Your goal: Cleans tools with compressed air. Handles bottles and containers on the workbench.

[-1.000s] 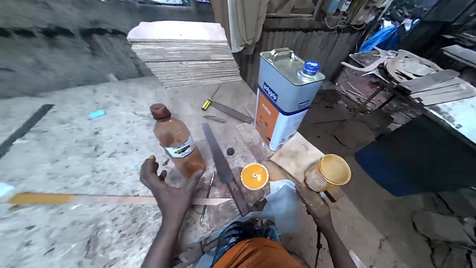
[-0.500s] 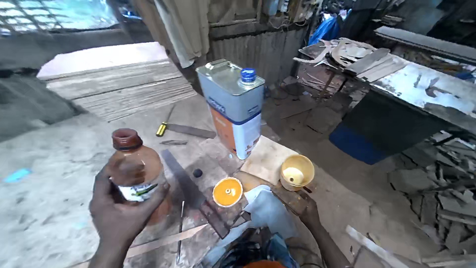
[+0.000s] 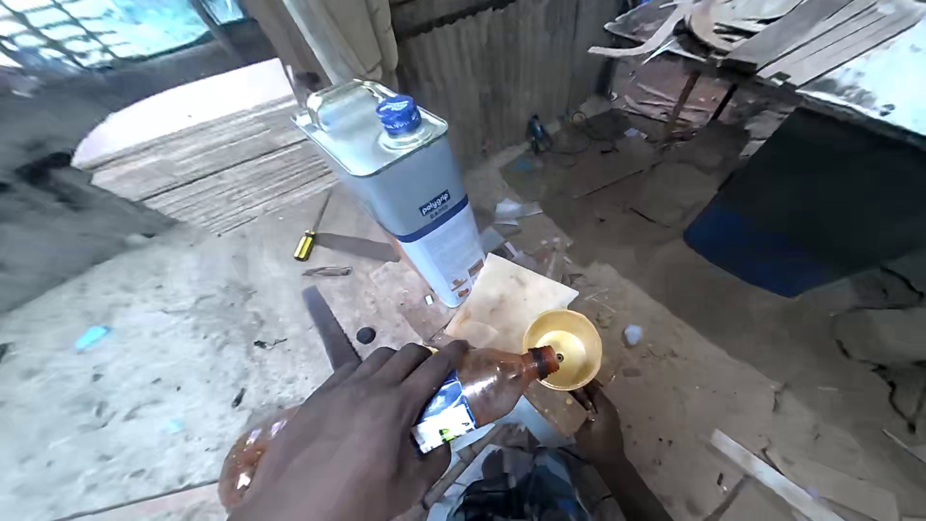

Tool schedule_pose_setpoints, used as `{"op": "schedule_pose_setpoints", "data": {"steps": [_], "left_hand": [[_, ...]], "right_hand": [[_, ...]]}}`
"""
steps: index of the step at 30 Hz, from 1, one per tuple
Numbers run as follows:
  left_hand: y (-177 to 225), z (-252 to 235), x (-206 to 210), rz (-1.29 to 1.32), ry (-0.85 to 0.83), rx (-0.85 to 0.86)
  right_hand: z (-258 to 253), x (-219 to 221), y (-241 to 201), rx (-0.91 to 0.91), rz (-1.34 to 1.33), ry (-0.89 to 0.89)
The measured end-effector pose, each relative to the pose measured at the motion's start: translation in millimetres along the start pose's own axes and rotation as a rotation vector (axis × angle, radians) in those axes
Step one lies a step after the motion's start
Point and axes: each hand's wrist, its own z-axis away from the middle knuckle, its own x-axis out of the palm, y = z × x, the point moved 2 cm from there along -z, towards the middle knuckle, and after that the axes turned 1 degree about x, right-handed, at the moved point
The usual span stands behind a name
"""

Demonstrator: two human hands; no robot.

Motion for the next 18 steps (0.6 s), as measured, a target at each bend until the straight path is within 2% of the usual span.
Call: {"op": "schedule_pose_setpoints", "data": {"steps": [4, 18], "left_hand": [[12, -8, -1, -0.098, -0.096, -0.040], [29, -16, -16, -0.238, -0.131, 0.016]], "right_hand": [[-2, -4, 3, 0.006, 0.002, -0.031], [-5, -7, 4, -0.039, 0.034, -0.038]]}}
